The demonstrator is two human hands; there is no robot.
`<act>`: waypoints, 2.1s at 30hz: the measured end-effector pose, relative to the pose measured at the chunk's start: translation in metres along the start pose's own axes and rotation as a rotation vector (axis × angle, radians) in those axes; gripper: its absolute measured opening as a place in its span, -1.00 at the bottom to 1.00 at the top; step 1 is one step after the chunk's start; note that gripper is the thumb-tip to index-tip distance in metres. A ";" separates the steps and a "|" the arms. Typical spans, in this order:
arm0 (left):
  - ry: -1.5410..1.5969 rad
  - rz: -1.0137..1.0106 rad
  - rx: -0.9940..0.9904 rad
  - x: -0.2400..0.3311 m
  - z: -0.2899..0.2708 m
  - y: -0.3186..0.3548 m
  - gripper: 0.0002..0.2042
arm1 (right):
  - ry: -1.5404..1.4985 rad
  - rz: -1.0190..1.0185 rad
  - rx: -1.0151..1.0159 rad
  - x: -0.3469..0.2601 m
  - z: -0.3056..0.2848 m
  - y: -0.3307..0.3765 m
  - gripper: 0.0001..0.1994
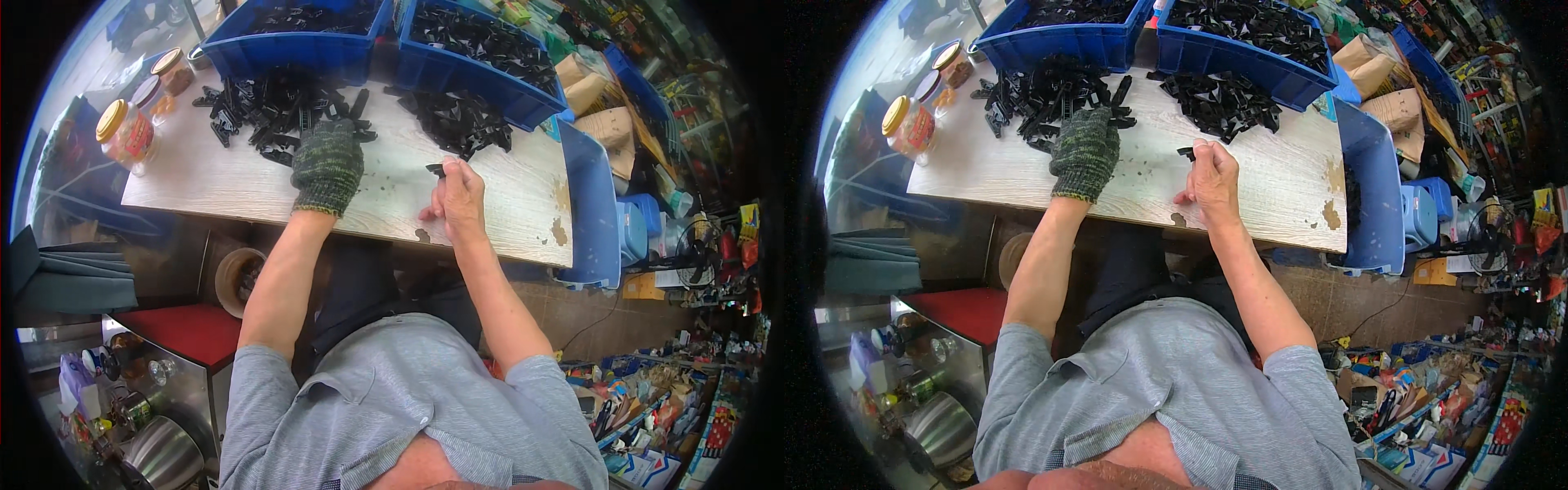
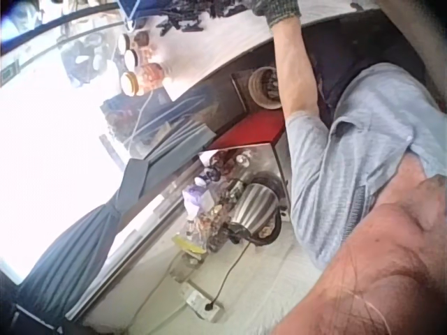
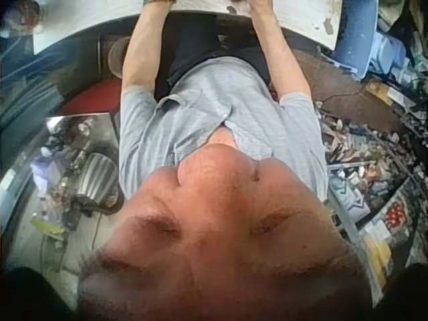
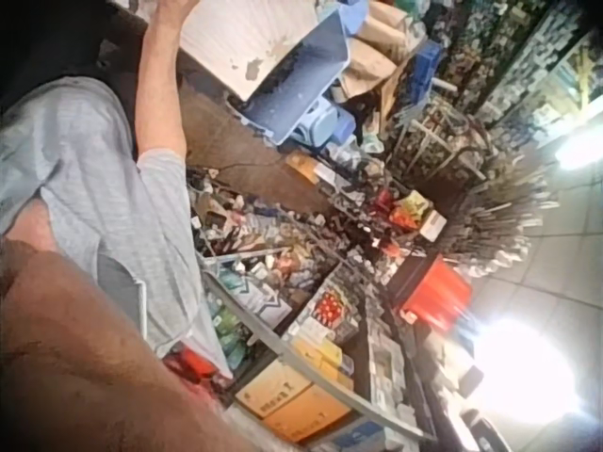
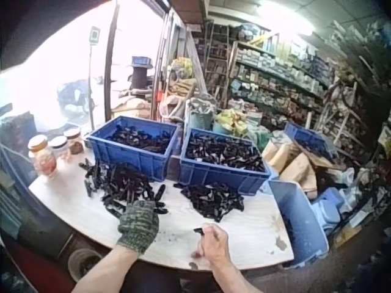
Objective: Picking small black plastic parts from storage bins and assembling them on a workbench.
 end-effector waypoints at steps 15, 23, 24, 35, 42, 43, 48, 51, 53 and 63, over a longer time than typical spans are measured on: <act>0.323 0.285 -0.027 0.029 0.002 0.042 -0.77 | -0.037 -0.037 0.060 0.002 -0.003 -0.001 -0.65; 0.840 0.227 -0.151 0.049 0.014 0.059 -0.80 | -0.067 -0.034 0.092 0.000 -0.001 0.002 -0.63; 0.846 0.233 -0.155 0.050 0.015 0.059 -0.80 | -0.057 -0.032 0.094 0.000 0.000 0.002 -0.64; 0.961 0.121 0.125 0.071 0.040 0.068 -0.72 | -0.007 -0.069 0.195 0.000 -0.003 0.006 -0.66; 1.028 0.011 0.026 0.085 0.043 0.064 -0.66 | 0.294 -0.269 0.234 0.021 -0.013 -0.007 -0.70; 1.068 -0.008 0.022 0.089 0.043 0.066 -0.65 | 0.291 -0.268 0.223 0.022 -0.013 -0.007 -0.70; 1.089 -0.136 -0.092 0.094 0.037 0.065 -0.70 | 0.134 -0.233 0.217 0.014 -0.016 -0.005 -0.69; 0.851 0.086 -0.161 0.082 0.027 0.062 -0.67 | 0.103 -0.205 0.207 0.010 -0.018 -0.004 -0.70; 0.598 0.175 0.016 0.058 0.022 0.048 -0.68 | -0.049 -0.050 0.161 0.003 -0.019 0.001 -0.71; -0.163 0.364 0.193 0.012 0.015 0.009 -0.66 | -0.128 0.048 0.730 -0.035 -0.159 -0.044 -0.75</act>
Point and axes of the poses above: each hand's wrist, its own y-axis away from the middle knuckle, its own z-axis out of the palm, x = y × z, the point moved 1 cm from there along -y, towards the middle knuckle, and after that the axes turned 10 degrees about y, right-handed, at the moved point
